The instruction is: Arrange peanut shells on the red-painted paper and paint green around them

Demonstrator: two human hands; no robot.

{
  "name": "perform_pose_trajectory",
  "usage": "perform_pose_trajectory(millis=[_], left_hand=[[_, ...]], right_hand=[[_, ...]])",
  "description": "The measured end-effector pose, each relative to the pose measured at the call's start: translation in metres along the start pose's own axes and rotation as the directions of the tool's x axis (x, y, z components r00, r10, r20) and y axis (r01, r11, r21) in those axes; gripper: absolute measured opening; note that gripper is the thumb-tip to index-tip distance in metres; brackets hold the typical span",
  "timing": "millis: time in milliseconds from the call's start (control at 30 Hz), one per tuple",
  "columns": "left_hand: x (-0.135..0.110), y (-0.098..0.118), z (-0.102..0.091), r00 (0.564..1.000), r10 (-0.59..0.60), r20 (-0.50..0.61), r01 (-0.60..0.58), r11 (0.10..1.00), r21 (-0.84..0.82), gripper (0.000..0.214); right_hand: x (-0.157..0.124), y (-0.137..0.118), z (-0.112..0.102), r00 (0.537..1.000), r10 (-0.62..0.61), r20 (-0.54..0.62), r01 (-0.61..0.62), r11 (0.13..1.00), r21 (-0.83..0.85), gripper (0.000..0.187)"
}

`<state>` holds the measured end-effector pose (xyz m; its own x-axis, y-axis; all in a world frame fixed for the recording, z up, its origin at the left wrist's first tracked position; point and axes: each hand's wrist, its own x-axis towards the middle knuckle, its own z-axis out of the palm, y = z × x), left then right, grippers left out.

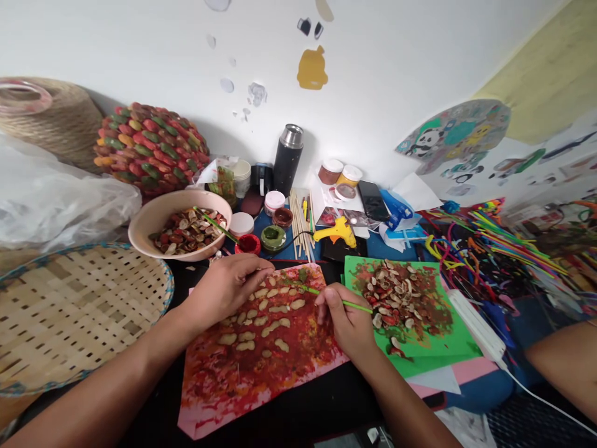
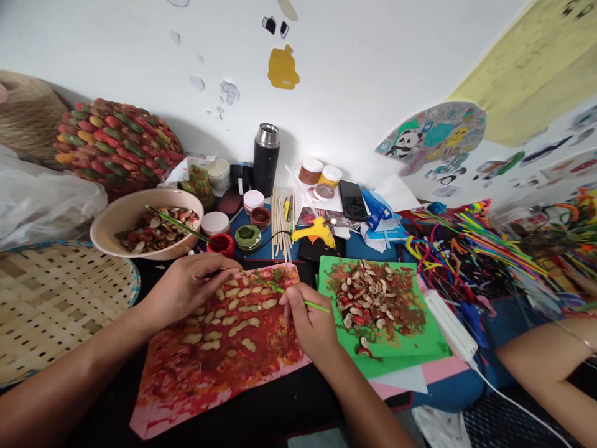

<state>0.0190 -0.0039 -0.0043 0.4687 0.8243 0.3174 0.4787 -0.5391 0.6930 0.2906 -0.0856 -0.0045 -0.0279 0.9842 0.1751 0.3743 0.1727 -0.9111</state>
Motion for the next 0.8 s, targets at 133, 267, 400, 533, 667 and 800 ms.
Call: perform_pose_trajectory(millis=[133,267,400,533,667,800], left_hand=[[0.0019,-0.0002,0.0008,1.000,0.013,0.023,-0.013,1.000,0.000,0.036],[0.0018,-0.0014,0.0011,0.999,-0.015,0.034,0.015,1.000,0.002,0.036],[0.0008,-0.0040,0.0035,0.999,-0.031,0.037,0.031,0.999,-0.009,0.036],[0.0005,-0.0067,0.0062,0.998,-0.027,0.064,0.028,1.000,-0.007,0.035],[0.0011,-0.0072,0.0061,0.998,-0.014,0.068,0.014,1.000,0.001,0.035],[0.0020,-0.0058,0.0052,0.998,0.002,0.063,-0.002,1.000,0.002,0.036]], right_hand=[[-0.0013,0.0006,-0.0017,1.000,0.003,0.008,-0.003,1.000,-0.006,0.050],[0.0001,-0.0032,0.0001,1.000,-0.023,0.021,0.024,0.999,-0.028,0.054],[0.0035,-0.0079,0.0039,0.997,-0.062,0.036,0.065,0.995,-0.077,0.055],[0.0066,-0.0088,0.0066,0.992,-0.115,0.061,0.121,0.986,-0.115,0.054],[0.0050,-0.0066,0.0032,0.991,-0.101,0.087,0.115,0.978,-0.172,0.056],[0.0030,-0.0067,0.0009,0.992,-0.109,0.066,0.119,0.977,-0.175,0.052]])
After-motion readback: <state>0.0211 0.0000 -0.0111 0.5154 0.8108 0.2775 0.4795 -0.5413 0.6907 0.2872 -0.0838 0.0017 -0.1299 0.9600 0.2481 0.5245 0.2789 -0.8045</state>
